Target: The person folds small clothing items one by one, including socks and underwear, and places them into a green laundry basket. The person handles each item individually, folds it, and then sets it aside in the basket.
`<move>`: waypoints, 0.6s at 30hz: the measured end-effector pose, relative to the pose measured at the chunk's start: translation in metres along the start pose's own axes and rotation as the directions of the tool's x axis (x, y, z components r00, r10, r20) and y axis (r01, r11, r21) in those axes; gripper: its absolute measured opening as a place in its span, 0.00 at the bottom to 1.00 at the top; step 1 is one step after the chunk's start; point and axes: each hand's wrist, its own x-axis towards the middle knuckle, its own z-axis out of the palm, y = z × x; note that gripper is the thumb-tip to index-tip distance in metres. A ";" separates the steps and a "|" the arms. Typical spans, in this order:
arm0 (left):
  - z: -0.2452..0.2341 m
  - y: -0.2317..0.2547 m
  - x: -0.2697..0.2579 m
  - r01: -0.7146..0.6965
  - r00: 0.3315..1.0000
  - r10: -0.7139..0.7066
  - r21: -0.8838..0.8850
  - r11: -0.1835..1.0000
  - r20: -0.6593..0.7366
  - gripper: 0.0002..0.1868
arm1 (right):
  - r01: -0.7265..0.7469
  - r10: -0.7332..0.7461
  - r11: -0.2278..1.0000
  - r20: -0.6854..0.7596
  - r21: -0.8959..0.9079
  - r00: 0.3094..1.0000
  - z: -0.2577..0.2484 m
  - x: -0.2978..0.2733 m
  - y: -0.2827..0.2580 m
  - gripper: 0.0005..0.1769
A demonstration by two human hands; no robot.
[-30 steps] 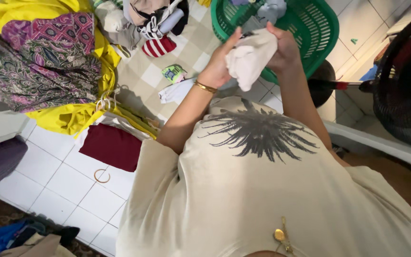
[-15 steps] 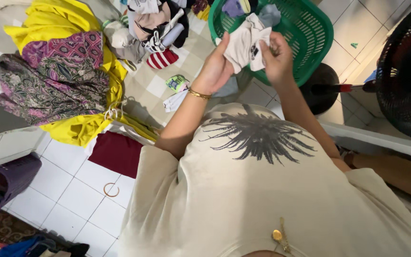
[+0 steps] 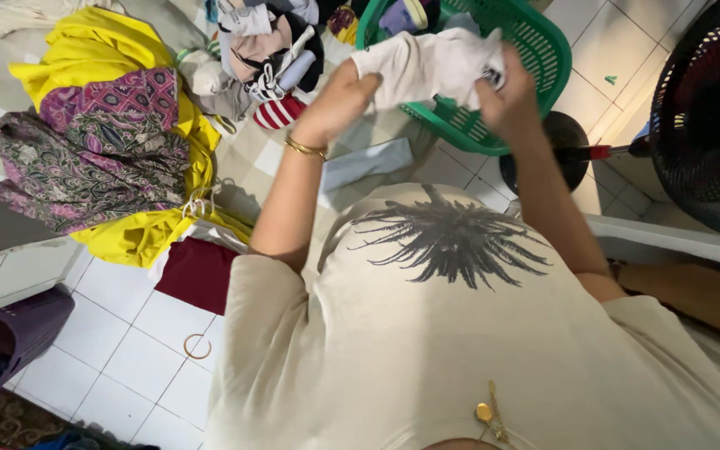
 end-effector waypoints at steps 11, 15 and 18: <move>-0.066 0.084 0.039 -0.229 0.932 0.360 0.700 0.677 -0.043 0.13 | 0.109 -0.111 0.989 -0.012 -0.101 0.994 -0.088 0.050 -0.031 0.19; -0.085 0.081 0.064 -0.141 0.884 0.468 0.939 0.313 -0.023 0.13 | 0.111 -0.039 0.895 0.173 -0.431 0.984 -0.139 0.051 -0.069 0.15; -0.124 0.074 0.090 -0.259 0.887 0.456 0.898 0.356 0.075 0.16 | 0.260 -0.169 0.723 0.201 -0.640 0.965 -0.160 0.060 -0.080 0.14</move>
